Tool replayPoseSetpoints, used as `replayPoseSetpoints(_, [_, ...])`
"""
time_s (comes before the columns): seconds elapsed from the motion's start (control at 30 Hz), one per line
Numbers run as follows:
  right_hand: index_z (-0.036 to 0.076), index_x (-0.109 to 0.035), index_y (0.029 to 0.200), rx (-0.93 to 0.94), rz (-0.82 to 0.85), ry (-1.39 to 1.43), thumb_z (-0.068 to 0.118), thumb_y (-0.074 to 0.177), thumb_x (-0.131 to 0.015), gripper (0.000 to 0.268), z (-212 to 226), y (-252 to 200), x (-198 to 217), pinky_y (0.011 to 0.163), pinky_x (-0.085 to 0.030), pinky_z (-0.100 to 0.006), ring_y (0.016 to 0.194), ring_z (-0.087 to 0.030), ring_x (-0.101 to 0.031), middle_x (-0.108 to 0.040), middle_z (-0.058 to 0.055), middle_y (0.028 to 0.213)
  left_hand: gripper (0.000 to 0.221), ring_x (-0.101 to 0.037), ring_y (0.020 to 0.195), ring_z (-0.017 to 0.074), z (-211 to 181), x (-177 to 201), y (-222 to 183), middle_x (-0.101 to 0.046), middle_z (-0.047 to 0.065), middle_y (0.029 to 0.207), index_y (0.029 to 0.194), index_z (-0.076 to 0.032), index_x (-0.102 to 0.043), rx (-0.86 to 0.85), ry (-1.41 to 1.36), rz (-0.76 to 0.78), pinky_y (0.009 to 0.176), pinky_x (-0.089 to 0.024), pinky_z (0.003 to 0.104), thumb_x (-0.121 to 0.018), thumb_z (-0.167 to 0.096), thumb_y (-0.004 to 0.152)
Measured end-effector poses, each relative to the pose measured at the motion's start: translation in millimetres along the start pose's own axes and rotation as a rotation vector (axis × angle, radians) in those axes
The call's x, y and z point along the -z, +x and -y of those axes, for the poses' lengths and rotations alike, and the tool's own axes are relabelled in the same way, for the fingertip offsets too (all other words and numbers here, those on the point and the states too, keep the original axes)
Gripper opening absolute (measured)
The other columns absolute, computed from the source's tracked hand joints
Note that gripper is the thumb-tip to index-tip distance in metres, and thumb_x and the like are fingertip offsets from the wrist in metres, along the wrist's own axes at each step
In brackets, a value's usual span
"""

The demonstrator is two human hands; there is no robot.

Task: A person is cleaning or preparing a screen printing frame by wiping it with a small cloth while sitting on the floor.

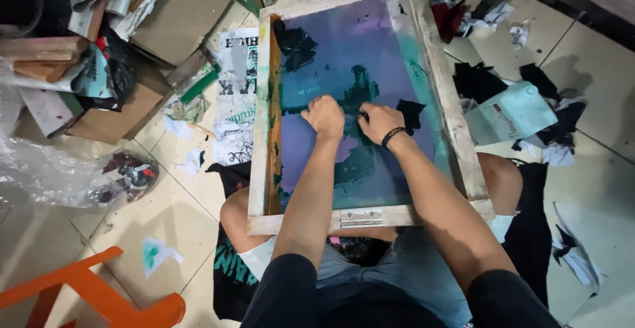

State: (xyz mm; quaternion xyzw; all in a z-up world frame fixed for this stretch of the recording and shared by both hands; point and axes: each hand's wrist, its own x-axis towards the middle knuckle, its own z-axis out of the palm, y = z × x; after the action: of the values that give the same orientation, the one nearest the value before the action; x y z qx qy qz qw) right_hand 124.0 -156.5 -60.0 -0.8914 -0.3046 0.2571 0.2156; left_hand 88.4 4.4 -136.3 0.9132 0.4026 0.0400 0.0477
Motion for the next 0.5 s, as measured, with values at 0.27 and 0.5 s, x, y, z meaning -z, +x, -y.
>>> replayPoseSetpoints(0.27, [0.013, -0.063, 0.139, -0.019, 0.033, 0.025, 0.034, 0.105, -0.045, 0.044, 7, -5, 11, 0.095, -0.057, -0.049, 0.118, -0.038, -0.068, -0.071, -0.019, 0.132, 0.019, -0.067, 0.079, 0.0316, -1, -42, 8, -0.070, 0.015, 0.073, 0.068, -0.007, -0.071, -0.078, 0.109, -0.360, 0.077, -0.041, 0.048, -0.059, -0.001, 0.082])
replayPoseSetpoints(0.5, [0.012, -0.062, 0.140, -0.013, 0.050, 0.040, 0.036, 0.107, -0.043, 0.045, 11, -9, 17, 0.091, -0.059, -0.048, 0.115, -0.038, -0.069, -0.071, -0.020, 0.129, 0.031, -0.067, 0.101, 0.0278, -17, 12, -6, -0.075, 0.010, 0.098, 0.091, -0.010, -0.075, 0.017, 0.224, -0.054, 0.095, -0.037, 0.054, -0.045, -0.005, 0.096])
